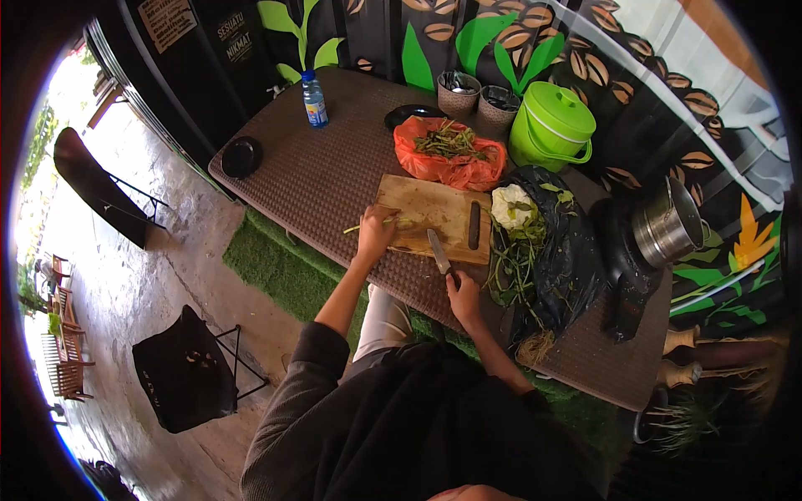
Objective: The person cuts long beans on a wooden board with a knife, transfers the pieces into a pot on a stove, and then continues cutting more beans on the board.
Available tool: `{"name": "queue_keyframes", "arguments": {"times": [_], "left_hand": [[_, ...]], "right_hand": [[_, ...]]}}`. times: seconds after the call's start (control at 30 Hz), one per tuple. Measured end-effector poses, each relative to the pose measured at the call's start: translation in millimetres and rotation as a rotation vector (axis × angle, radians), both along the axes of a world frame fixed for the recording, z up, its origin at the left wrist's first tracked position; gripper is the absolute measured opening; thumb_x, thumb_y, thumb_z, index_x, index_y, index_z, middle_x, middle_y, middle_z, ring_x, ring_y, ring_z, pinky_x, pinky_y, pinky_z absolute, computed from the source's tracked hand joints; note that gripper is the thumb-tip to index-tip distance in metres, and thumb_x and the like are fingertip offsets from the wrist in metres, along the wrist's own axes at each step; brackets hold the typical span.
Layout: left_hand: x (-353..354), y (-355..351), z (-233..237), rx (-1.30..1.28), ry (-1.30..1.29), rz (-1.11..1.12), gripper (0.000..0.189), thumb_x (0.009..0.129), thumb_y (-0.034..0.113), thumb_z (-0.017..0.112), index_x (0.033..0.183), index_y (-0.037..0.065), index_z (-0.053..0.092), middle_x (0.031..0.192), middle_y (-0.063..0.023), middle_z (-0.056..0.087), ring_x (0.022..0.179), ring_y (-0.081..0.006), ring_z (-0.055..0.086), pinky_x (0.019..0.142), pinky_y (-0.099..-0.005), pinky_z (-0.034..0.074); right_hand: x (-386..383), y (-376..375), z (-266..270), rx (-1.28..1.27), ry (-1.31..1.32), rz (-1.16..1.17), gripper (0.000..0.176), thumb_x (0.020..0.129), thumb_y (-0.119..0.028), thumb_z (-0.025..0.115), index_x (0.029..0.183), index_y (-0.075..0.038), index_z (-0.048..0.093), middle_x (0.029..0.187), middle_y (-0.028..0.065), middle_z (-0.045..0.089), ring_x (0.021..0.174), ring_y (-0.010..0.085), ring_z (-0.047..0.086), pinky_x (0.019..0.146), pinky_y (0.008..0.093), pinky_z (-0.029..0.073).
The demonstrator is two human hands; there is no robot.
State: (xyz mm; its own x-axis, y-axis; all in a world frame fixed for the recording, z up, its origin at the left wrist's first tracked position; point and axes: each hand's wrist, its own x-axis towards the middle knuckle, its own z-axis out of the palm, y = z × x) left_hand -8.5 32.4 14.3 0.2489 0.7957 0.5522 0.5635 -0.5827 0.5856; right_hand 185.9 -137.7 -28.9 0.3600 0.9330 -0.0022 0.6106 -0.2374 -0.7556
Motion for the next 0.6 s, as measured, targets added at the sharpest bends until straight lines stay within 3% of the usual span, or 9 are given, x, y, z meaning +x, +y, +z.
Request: {"name": "queue_keyframes", "arguments": {"times": [0.07, 0.13, 0.2, 0.27, 0.33, 0.47, 0.6], "left_hand": [[0, -17, 3, -0.014, -0.06, 0.038, 0.017, 0.079, 0.008, 0.067, 0.095, 0.001, 0.068, 0.089, -0.0125, 0.064, 0.085, -0.0287, 0.056, 0.075, -0.0378, 0.048], [-1, -38, 7, -0.029, -0.121, 0.075, 0.016, 0.08, 0.01, 0.067, 0.093, 0.0, 0.067, 0.086, -0.0129, 0.063, 0.079, -0.0276, 0.056, 0.069, -0.037, 0.048], [-3, -61, 8, -0.129, -0.17, 0.235, 0.017, 0.082, 0.012, 0.068, 0.09, -0.003, 0.064, 0.079, -0.0133, 0.06, 0.069, -0.0262, 0.054, 0.061, -0.0353, 0.044], [-3, -72, -8, -0.127, -0.2, 0.275, 0.018, 0.082, 0.013, 0.068, 0.089, -0.003, 0.063, 0.076, -0.0132, 0.058, 0.068, -0.0264, 0.054, 0.061, -0.0352, 0.043], [-2, -79, -17, -0.181, -0.265, 0.326, 0.019, 0.081, 0.014, 0.069, 0.087, -0.004, 0.064, 0.077, -0.0142, 0.059, 0.067, -0.0276, 0.055, 0.062, -0.036, 0.044], [0, -86, -18, -0.14, -0.245, 0.293, 0.02, 0.079, 0.013, 0.071, 0.086, -0.005, 0.066, 0.08, -0.0153, 0.061, 0.072, -0.0287, 0.058, 0.066, -0.0377, 0.046], [1, -84, -21, -0.193, -0.178, 0.309, 0.02, 0.075, 0.012, 0.072, 0.083, -0.005, 0.066, 0.08, -0.0147, 0.062, 0.078, -0.0293, 0.057, 0.07, -0.0391, 0.047]], "right_hand": [[2, 0, -2, 0.056, -0.03, 0.028, 0.037, 0.095, -0.028, 0.054, 0.111, 0.006, 0.058, 0.066, 0.0128, 0.063, 0.052, 0.0204, 0.059, 0.051, 0.0353, 0.047], [1, -2, 22, -0.118, 0.088, 0.065, 0.039, 0.095, -0.028, 0.054, 0.114, 0.007, 0.058, 0.066, 0.013, 0.063, 0.053, 0.0205, 0.059, 0.052, 0.035, 0.047], [-1, -3, 17, -0.053, 0.073, 0.075, 0.04, 0.095, -0.027, 0.054, 0.115, 0.007, 0.057, 0.065, 0.0129, 0.062, 0.052, 0.0202, 0.059, 0.051, 0.0349, 0.047], [-2, -3, 11, 0.012, 0.056, 0.079, 0.04, 0.095, -0.027, 0.054, 0.116, 0.007, 0.057, 0.064, 0.0129, 0.061, 0.051, 0.0199, 0.058, 0.051, 0.0347, 0.047], [-5, -4, 6, 0.029, 0.019, 0.083, 0.038, 0.094, -0.026, 0.055, 0.113, 0.007, 0.058, 0.084, 0.0204, 0.067, 0.072, 0.0329, 0.065, 0.065, 0.0414, 0.052], [-5, -1, 3, 0.044, 0.037, 0.108, 0.039, 0.093, -0.027, 0.056, 0.114, 0.007, 0.058, 0.077, 0.0183, 0.066, 0.066, 0.03, 0.064, 0.063, 0.0404, 0.051], [-7, -2, 10, -0.06, 0.218, 0.108, 0.04, 0.094, -0.027, 0.056, 0.114, 0.007, 0.058, 0.071, 0.0147, 0.064, 0.059, 0.023, 0.062, 0.056, 0.0367, 0.05]]}}
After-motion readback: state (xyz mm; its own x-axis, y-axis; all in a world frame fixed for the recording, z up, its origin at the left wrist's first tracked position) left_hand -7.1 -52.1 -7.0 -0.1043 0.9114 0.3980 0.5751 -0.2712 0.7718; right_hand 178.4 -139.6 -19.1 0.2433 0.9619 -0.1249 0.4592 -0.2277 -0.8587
